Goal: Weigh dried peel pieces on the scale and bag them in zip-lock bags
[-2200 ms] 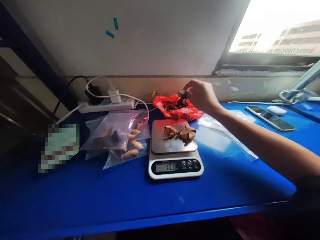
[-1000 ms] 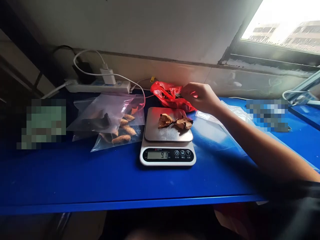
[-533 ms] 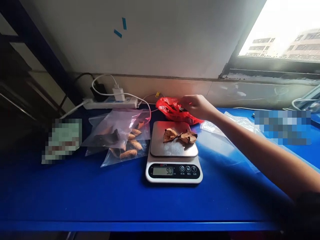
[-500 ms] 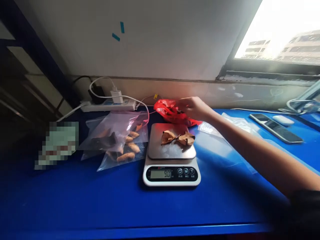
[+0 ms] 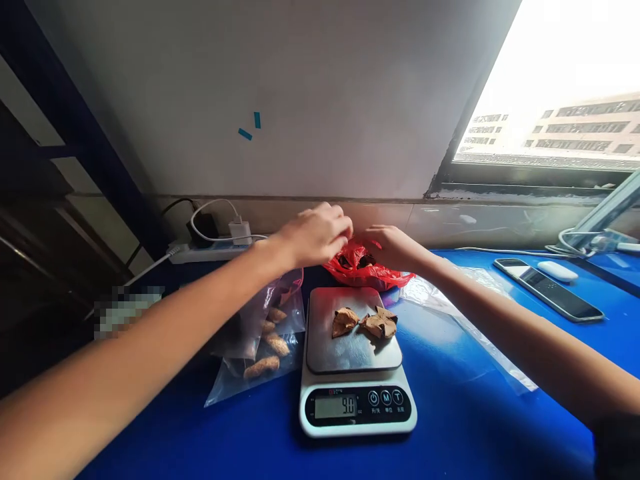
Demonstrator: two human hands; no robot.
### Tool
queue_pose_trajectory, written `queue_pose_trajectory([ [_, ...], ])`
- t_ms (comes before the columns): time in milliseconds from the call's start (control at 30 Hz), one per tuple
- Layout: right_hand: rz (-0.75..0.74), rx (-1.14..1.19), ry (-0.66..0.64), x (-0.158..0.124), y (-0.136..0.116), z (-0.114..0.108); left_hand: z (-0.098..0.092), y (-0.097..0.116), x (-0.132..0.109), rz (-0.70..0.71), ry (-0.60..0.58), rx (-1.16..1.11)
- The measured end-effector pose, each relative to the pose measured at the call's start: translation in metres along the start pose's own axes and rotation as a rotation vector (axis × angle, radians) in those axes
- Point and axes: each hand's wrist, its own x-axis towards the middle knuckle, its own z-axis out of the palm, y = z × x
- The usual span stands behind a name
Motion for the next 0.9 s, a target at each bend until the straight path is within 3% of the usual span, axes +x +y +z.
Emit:
queue_pose_trajectory([
  [67, -0.031, -0.002, -0.059, -0.012, -0.010, -0.007, 0.016, -0.005, 0.018, 0.124, -0.147, 0.096],
  [133, -0.041, 0.012, -0.115, -0.022, -0.018, -0.011, 0.028, -0.010, 0.034, 0.145, -0.207, 0.159],
  [233, 0.067, 0.039, -0.177, -0.027, -0.023, -0.013, 0.035, -0.019, 0.051, -0.084, -0.173, 0.040],
  [400, 0.323, -0.077, -0.174, -0.023, -0.011, 0.002, 0.025, -0.038, 0.059, -0.399, -0.069, -0.112],
  [533, 0.258, -0.055, -0.211, -0.009, 0.003, 0.009, 0.002, -0.034, 0.037, -0.574, 0.061, -0.188],
  [633, 0.141, 0.016, -0.246, 0.003, 0.008, 0.009, -0.022, -0.014, 0.017, -0.586, 0.116, -0.309],
  [767, 0.001, 0.149, -0.277, 0.013, 0.010, 0.011, -0.042, 0.021, -0.006, -0.392, 0.110, -0.424],
  [900, -0.073, 0.267, -0.294, 0.014, 0.011, 0.017, -0.033, 0.058, -0.059, -0.163, 0.065, -0.332],
])
